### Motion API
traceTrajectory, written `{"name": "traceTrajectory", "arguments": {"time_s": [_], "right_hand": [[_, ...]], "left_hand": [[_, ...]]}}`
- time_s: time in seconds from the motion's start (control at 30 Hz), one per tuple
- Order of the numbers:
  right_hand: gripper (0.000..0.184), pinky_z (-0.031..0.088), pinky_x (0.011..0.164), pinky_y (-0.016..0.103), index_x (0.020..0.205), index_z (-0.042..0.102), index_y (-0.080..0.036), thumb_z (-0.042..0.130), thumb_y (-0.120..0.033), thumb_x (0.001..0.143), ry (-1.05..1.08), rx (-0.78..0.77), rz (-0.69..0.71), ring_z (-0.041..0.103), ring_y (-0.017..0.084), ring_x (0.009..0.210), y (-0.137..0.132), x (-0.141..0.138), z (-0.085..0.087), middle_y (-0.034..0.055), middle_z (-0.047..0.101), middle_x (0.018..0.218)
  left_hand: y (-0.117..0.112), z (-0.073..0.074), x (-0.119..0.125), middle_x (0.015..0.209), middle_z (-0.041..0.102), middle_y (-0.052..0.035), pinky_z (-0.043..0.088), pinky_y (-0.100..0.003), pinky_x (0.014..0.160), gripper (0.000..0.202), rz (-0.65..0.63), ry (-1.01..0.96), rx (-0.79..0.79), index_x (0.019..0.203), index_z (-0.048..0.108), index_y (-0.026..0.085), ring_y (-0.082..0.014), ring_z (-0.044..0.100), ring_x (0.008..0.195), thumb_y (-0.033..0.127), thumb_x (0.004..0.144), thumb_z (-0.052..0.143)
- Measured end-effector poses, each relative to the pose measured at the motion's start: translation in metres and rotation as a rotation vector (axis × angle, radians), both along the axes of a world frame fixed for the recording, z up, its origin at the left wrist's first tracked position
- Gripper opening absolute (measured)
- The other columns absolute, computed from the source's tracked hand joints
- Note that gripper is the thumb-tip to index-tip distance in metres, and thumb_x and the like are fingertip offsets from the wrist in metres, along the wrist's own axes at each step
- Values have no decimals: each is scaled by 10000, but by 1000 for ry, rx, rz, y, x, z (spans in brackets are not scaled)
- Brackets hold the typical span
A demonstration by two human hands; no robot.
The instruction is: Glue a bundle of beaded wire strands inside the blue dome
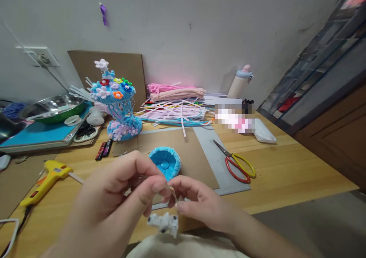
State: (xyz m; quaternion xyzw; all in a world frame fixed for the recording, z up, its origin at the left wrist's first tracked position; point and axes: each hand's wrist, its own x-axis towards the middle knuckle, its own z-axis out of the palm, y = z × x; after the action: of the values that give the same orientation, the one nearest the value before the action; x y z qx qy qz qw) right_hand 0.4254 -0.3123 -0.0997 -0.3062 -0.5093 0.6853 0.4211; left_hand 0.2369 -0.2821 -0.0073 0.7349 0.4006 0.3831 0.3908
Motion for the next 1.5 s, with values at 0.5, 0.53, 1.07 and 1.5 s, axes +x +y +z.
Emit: {"name": "traceTrajectory", "arguments": {"time_s": [0.5, 0.53, 1.07, 1.5], "right_hand": [[206, 534, 562, 243, 868, 680, -94, 712, -284, 796, 309, -104, 261, 664, 142, 545, 10, 8, 44, 46, 671, 641], [182, 541, 557, 234, 861, 675, -95, 711, -265, 803, 308, -112, 226, 675, 142, 554, 9, 7, 47, 47, 680, 642], [203, 581, 639, 188, 877, 677, -187, 795, -252, 725, 567, -104, -433, 689, 94, 637, 25, 13, 84, -23, 722, 725], [176, 202, 337, 126, 810, 590, -178, 692, -319, 784, 319, 151, -846, 318, 22, 367, 37, 30, 73, -43, 559, 615]], "left_hand": [[35, 37, 11, 510, 500, 55, 321, -164, 399, 181, -420, 115, 71, 628, 606, 181, -65, 421, 452, 218, 803, 635], [37, 38, 11, 525, 513, 52, 340, -175, 420, 155, -360, 181, 196, 654, 616, 188, -75, 442, 472, 211, 807, 630], [3, -20, 43, 724, 621, -1, 424, -249, 646, 127, -185, 61, 79, 757, 598, 192, -141, 553, 692, 238, 865, 548], [-12, -26, 19, 602, 545, 3, 398, -232, 566, 260, -235, 182, 23, 641, 533, 194, -136, 522, 593, 311, 869, 491]]}}
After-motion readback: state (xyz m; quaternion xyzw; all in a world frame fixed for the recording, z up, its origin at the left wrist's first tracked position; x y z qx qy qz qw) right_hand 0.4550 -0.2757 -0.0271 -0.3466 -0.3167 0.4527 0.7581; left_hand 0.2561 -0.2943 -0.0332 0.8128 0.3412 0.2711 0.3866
